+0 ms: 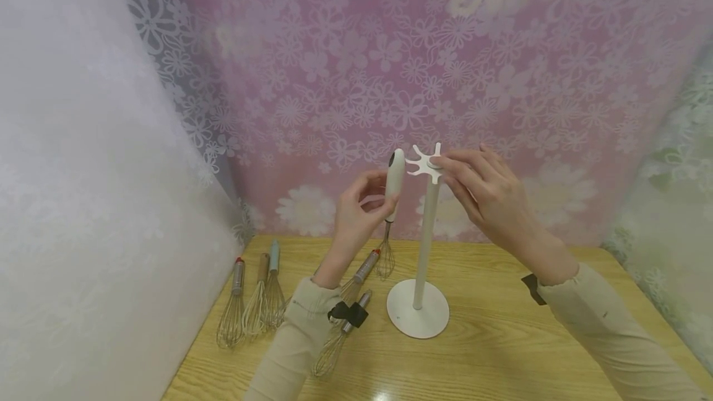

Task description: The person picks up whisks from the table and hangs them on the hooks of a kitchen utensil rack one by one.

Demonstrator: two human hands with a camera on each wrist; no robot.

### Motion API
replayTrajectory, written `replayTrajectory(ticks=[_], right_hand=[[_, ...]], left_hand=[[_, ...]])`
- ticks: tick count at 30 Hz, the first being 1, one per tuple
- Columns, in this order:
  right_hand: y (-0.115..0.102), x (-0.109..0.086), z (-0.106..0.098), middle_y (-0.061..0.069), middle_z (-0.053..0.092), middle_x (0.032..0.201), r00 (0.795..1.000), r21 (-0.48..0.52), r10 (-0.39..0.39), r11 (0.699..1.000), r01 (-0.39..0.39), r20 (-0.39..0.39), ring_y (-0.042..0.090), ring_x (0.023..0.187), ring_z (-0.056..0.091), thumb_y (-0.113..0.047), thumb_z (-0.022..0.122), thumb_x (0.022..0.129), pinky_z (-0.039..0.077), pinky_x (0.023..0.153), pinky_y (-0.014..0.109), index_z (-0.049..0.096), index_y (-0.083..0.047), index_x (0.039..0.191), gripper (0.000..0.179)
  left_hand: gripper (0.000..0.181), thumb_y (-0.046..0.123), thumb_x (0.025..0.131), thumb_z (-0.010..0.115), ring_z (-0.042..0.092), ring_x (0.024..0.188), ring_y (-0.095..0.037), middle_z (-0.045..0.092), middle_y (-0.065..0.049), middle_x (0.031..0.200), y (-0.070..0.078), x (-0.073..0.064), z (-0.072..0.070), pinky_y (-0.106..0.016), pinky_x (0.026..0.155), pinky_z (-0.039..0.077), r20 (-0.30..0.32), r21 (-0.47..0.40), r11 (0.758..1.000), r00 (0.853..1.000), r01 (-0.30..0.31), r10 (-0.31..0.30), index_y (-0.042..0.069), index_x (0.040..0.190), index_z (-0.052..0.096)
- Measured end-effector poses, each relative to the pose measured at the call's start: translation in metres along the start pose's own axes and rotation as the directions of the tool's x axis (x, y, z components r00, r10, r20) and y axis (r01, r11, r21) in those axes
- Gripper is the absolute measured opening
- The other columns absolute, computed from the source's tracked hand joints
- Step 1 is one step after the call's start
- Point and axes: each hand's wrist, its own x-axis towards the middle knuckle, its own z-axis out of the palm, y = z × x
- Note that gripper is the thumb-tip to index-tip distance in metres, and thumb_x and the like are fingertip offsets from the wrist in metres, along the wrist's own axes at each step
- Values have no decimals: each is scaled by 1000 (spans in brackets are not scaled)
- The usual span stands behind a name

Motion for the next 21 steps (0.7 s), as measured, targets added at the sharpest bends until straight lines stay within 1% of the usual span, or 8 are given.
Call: replayTrajectory(ticks=[6, 13, 17, 21], right_hand=[[0, 0, -1, 15, 66, 119, 1000, -5, 3, 1000, -3, 4, 34, 95, 63, -37, 41, 110, 36, 115, 61, 67, -10, 130, 42], [0, 0, -1, 15, 66, 119, 1000, 0, 5, 1000, -5, 9, 34, 96, 64, -37, 41, 110, 35, 116, 59, 66, -11, 131, 42], [0, 0, -1, 14, 67, 119, 1000, 2, 8, 1000, -8, 10, 34, 97, 64, -38, 42, 110, 35, 117, 59, 67, -12, 131, 42], [0, 0, -2, 15, 66, 119, 1000, 0, 9, 1000, -9, 13, 35, 100, 64, -39, 41, 110, 35, 117, 59, 67, -12, 131, 43]], left_hand=[[43, -1, 89, 75, 67, 106, -37, 66, -24, 120, -2, 0, -1, -45, 90, 61, 26, -3, 1000, 1000, -12, 12, -3, 131, 62], [41, 4, 90, 75, 67, 105, -32, 68, -20, 116, -4, 2, -1, -36, 89, 61, 75, -5, 1000, 997, -14, 14, 1, 129, 64], [40, 2, 91, 73, 67, 105, -32, 67, -21, 117, -8, 2, 2, -43, 92, 60, 95, -17, 1000, 996, -3, 5, -1, 129, 63], [39, 0, 92, 72, 67, 106, -32, 67, -21, 120, -11, 1, 6, -41, 92, 60, 102, -22, 1000, 995, 0, 2, -2, 130, 62]])
